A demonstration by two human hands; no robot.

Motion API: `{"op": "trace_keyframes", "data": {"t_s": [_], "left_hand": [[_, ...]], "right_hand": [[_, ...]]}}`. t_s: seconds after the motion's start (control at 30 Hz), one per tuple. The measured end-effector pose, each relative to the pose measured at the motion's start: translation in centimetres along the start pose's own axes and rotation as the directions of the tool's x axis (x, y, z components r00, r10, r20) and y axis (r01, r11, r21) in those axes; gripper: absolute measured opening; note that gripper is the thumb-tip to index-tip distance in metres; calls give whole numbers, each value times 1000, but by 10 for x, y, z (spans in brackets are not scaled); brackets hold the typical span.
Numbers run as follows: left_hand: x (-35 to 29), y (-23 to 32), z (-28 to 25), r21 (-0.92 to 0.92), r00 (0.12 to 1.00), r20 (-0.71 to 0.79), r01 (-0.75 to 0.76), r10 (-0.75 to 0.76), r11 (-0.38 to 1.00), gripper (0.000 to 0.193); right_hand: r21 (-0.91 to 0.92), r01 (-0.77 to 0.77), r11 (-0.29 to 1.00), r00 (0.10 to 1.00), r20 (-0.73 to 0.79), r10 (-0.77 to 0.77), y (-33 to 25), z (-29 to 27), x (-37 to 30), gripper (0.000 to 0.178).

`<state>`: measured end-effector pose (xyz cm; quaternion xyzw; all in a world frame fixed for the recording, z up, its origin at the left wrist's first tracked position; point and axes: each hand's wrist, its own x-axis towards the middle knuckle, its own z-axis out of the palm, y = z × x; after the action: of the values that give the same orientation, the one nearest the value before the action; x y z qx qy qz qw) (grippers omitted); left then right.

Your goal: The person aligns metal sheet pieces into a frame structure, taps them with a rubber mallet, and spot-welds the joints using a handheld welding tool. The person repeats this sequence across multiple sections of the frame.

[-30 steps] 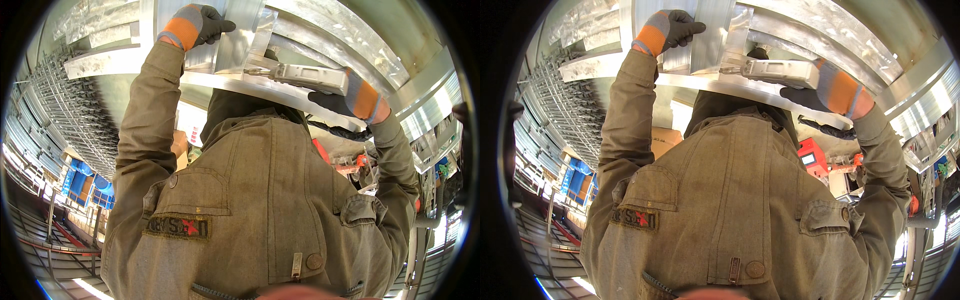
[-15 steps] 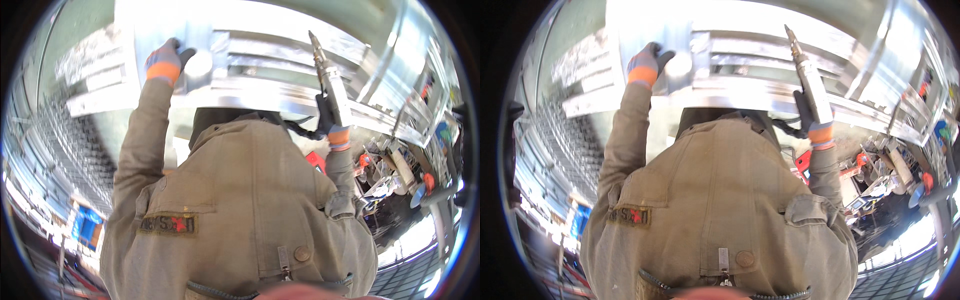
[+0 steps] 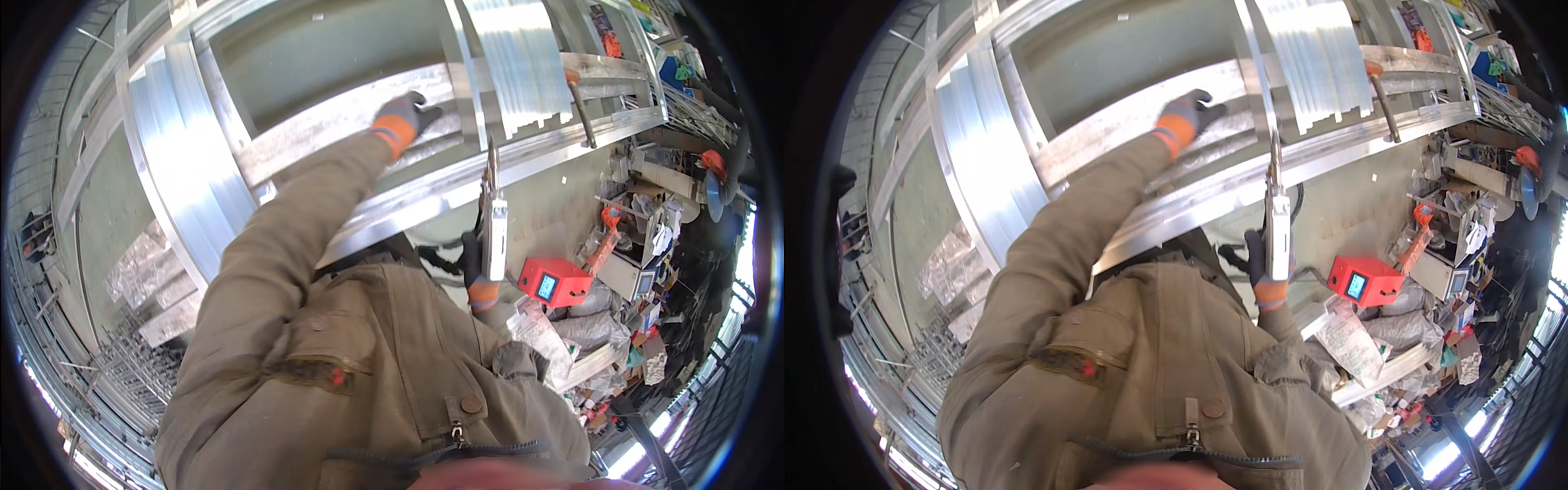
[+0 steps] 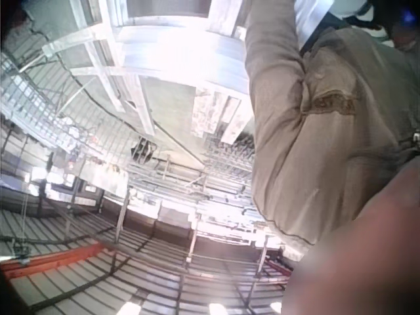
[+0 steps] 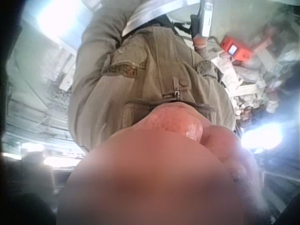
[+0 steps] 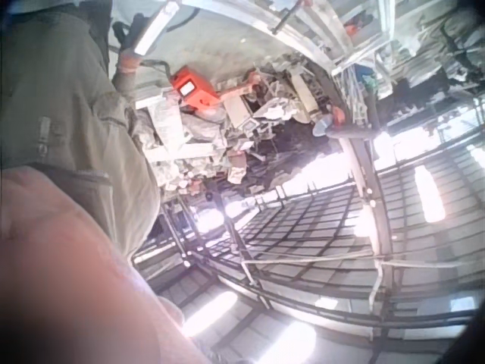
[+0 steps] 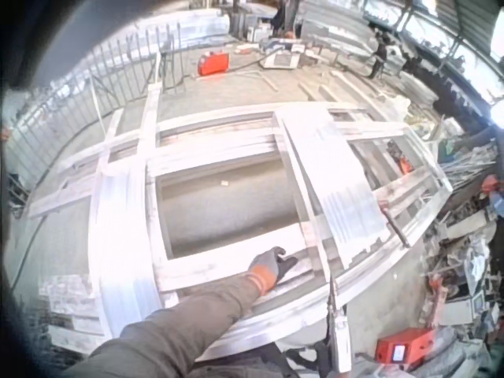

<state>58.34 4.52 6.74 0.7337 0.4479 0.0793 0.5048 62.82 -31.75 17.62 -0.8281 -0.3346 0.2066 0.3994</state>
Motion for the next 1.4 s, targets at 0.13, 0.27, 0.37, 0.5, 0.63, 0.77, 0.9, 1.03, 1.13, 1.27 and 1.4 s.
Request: {"op": "trace_keyframes", "data": {"t_s": [0.13,0.27,0.37,0.5,0.63,0.77,0.9,1.03,1.13,1.27,1.4], "left_hand": [[50,65,61,33,985,28,171,-172,985,118],[70,79,85,-20,976,5,216,-216,976,107],[81,66,91,10,979,47,197,-197,980,85],[68,9,75,-259,946,-177,220,-270,941,50],[19,-77,9,-665,923,-256,47,-287,746,40],[-64,-136,-67,-742,883,-311,5,-351,670,38],[-170,-168,-125,-724,827,-371,28,-423,689,37],[-256,-196,-157,-613,738,-514,42,-438,789,38],[-297,-214,-161,-560,663,-597,59,-452,826,40],[-329,-228,-145,-523,578,-636,165,-512,836,46],[-334,-232,-129,-550,559,-608,215,-563,807,49]], "right_hand": [[131,-177,975,975,-110,192,12,-4,-26,16],[76,-120,990,978,-160,131,21,-7,-43,19],[85,-151,985,977,-136,161,21,-8,-46,19],[99,-155,983,983,-86,164,13,-3,-37,20],[151,-101,983,995,0,102,6,7,-17,20],[22,97,995,990,105,-98,-3,19,15,21],[78,35,996,992,115,-44,-28,32,58,24],[34,8,999,975,223,-15,-56,45,111,42],[82,17,996,977,209,-34,-64,75,149,47],[-132,79,988,981,184,-54,-63,113,173,61],[-314,136,940,982,168,-87,-62,129,176,67]]}}
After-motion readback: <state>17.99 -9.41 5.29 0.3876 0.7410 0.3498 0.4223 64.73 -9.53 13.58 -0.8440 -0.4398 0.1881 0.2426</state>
